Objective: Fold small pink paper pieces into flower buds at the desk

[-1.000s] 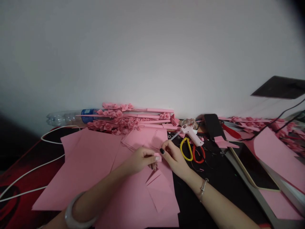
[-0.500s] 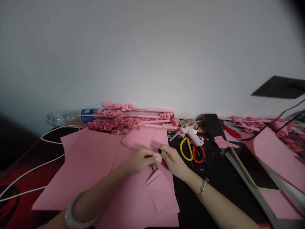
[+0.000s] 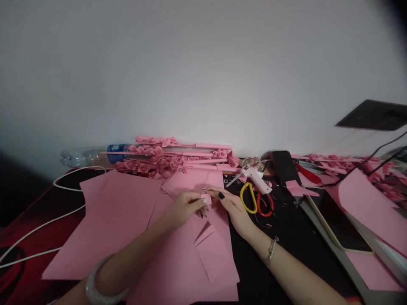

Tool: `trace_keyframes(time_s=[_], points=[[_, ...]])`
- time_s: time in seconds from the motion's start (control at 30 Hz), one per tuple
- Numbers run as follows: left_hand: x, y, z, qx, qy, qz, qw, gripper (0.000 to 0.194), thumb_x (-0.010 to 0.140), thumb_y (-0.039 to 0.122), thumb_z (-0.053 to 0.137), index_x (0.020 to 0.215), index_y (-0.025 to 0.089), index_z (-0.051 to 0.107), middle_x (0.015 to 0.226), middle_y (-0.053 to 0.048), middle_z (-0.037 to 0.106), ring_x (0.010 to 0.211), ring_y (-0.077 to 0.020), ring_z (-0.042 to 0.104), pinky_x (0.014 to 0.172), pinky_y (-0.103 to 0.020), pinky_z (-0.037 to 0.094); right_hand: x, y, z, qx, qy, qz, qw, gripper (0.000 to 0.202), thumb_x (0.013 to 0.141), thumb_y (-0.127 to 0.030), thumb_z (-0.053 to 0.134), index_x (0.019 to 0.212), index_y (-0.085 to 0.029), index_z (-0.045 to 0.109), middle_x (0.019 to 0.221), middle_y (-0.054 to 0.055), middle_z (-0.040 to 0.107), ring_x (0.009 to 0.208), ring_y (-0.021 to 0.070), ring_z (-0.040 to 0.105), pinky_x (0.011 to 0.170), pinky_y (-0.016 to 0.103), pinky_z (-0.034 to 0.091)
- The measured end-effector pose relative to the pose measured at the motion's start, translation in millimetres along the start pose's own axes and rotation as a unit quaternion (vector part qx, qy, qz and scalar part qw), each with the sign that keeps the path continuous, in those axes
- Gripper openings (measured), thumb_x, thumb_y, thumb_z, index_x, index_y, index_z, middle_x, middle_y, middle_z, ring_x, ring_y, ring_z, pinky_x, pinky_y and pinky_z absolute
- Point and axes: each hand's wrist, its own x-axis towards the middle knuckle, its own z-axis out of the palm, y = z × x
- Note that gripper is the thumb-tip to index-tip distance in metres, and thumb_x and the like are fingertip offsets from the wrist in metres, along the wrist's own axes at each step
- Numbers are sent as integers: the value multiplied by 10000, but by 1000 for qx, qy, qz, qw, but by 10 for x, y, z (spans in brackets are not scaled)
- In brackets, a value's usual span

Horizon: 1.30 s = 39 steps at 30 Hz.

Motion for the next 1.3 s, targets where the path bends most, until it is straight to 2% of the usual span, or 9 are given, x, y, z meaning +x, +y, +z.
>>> trace_keyframes(time_s=[0.1,0.23,0.43,0.6,1.07,1.3], points=[[-4,11,-7,4,4,0,1000,291,793,333,549,620,112,623,574,-14,610,546,-107,553,560,-220,441,-12,2,-7,-14,-6,-8,1000,420,911,-445,348,1087,-210,648,1192,91,581,1092,224,534,956,401,401],[1,14,-11,-2,5,-7,1000,278,780,336,564,611,120,612,569,-18,612,539,-108,558,557,-228,450,-18,-37,-21,-89,-19,-43,995,398,923,-403,346,1128,-206,625,1200,98,576,1122,215,513,975,399,384],[13,-12,-9,-12,10,-10,1000,265,770,342,569,642,113,611,570,-23,618,544,-116,572,564,-243,463,-24,-74,-34,-224,-38,-104,968,350,918,-296,377,1198,-209,569,1234,99,551,1144,212,486,975,402,380],[14,-32,-25,-8,6,-10,1000,273,771,362,574,658,118,619,576,-23,628,549,-119,579,571,-249,477,-22,-71,-37,-273,-44,-126,953,352,910,-246,386,1227,-221,537,1258,98,531,1149,211,482,966,406,394],[7,-44,-16,-19,-12,4,1000,252,809,348,532,716,129,614,619,-19,625,590,-119,584,609,-255,482,-9,-55,-75,-285,-46,-133,948,358,897,-218,401,1228,-211,536,1290,95,506,1128,213,480,959,421,387],[8,8,16,-12,-13,5,1000,265,806,327,536,663,112,596,614,-17,597,571,-107,565,582,-233,461,6,-44,-38,-193,-26,-82,977,330,925,-249,360,1125,-190,617,1197,104,574,1115,200,513,951,375,407]])
